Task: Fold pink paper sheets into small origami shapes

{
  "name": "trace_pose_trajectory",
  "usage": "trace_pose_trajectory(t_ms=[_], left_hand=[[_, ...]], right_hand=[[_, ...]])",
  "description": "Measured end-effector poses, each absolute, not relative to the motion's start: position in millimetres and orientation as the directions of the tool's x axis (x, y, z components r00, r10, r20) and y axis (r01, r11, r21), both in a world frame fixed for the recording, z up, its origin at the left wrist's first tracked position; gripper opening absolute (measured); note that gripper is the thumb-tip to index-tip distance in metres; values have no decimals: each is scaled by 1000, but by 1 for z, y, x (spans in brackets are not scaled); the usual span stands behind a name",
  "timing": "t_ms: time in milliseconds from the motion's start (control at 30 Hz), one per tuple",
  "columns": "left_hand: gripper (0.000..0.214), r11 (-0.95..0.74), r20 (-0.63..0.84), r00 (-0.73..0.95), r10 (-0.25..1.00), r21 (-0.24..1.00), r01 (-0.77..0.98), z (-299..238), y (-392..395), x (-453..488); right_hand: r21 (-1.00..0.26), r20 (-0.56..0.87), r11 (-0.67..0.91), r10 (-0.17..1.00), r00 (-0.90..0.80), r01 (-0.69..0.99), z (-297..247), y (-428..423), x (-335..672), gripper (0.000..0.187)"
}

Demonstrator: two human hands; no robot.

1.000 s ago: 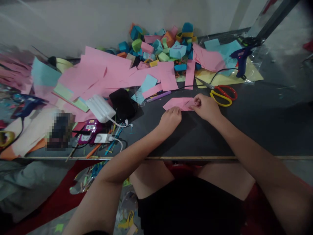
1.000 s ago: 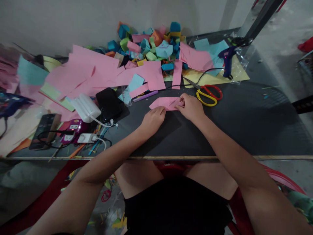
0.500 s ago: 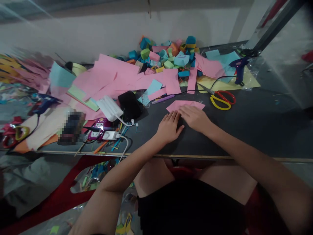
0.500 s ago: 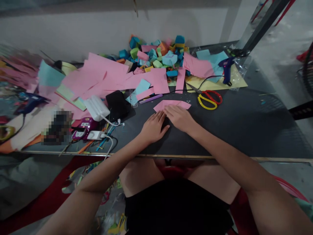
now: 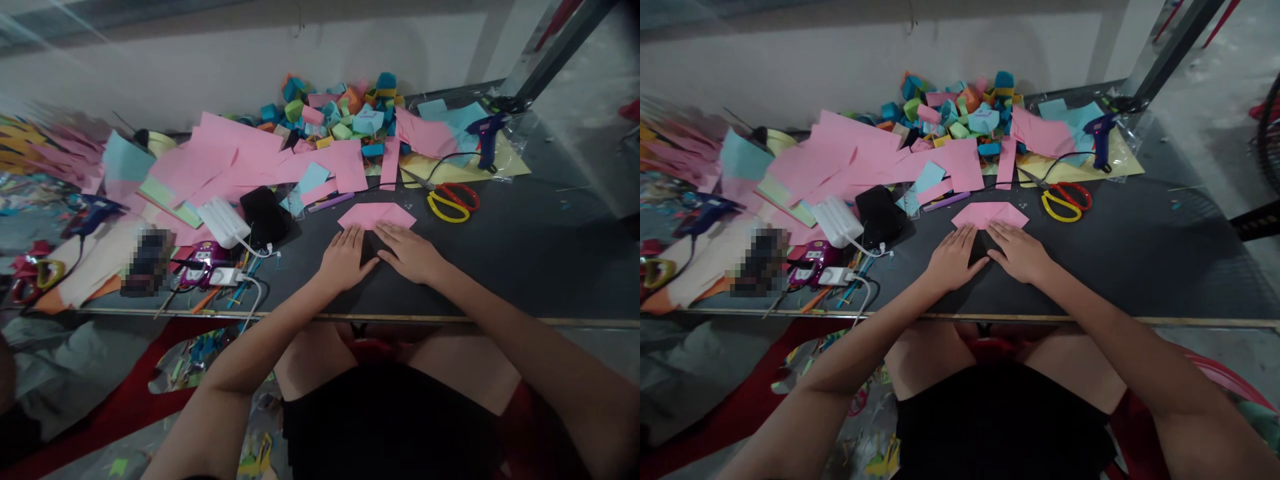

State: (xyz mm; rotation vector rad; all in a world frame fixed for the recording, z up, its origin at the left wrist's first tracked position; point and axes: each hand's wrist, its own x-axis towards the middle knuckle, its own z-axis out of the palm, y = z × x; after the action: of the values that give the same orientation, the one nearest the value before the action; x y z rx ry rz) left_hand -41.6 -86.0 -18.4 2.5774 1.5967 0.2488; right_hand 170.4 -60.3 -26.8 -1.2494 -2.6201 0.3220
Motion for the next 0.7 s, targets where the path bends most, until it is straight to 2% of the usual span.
trace_pose_trajectory(t_ms=[300, 433, 533, 633, 700], left_hand=[[67, -428, 65, 423, 904, 129, 895, -9, -83, -36], [57, -387, 96, 378, 921, 100, 917, -7, -74, -23], [57, -326, 102, 318, 943, 75, 942, -4, -67, -15], [59, -301, 111, 292, 950, 82, 950, -3, -61, -18], [57, -375, 87, 367, 926, 109, 920, -4, -54, -27]], right_hand=[[-121, 183, 600, 796, -577, 790, -21, -68, 207, 55], [-62, 246, 632, 760, -602, 773, -12, -77, 194, 54], [-25, 280, 684, 705, -651, 729, -4, -90, 176, 49], [-55, 263, 742, 657, -707, 668, 3, -99, 162, 44], [-161, 259, 786, 618, -743, 597, 6, -95, 161, 41]])
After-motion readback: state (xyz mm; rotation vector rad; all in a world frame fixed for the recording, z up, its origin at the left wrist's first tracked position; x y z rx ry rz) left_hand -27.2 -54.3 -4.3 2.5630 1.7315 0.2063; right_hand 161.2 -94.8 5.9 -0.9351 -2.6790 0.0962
